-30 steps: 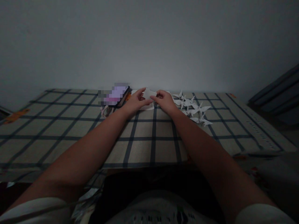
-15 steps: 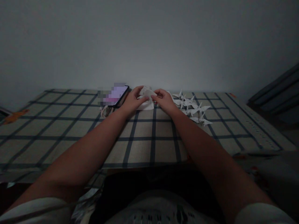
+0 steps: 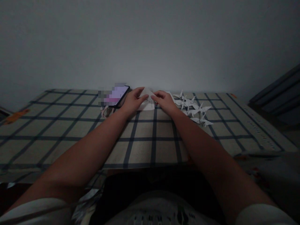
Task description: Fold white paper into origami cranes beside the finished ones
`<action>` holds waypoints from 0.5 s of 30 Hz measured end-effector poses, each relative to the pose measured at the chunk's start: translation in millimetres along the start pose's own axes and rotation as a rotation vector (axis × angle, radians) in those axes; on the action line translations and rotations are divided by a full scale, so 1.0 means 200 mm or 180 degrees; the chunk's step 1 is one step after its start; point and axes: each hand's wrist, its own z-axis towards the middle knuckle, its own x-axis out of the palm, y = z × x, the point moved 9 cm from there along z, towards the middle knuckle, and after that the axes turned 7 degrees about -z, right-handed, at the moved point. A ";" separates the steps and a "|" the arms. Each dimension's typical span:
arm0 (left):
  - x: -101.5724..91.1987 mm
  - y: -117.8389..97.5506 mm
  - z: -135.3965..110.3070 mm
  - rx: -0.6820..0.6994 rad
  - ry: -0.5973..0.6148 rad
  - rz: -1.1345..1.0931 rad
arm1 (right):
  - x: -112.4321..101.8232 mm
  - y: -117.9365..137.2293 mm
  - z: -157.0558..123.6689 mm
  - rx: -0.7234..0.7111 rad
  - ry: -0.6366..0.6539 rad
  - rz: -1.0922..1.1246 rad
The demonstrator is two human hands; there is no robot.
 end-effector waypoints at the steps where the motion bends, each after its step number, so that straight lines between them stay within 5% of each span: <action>1: 0.01 0.00 0.00 -0.0009 0.0048 -0.0061 | -0.02 0.01 0.00 -0.0101 -0.0102 -0.0068; 5: 0.02 -0.01 -0.01 -0.0092 0.0106 -0.0151 | -0.06 0.01 0.01 -0.0253 -0.0403 -0.0047; 10: 0.02 0.00 -0.01 -0.0296 0.0110 -0.0167 | 0.02 -0.05 0.01 0.0058 0.0024 0.0454; 15: -0.01 0.04 0.00 -0.0405 -0.0083 -0.0256 | 0.00 -0.04 0.01 0.0152 -0.0124 0.0410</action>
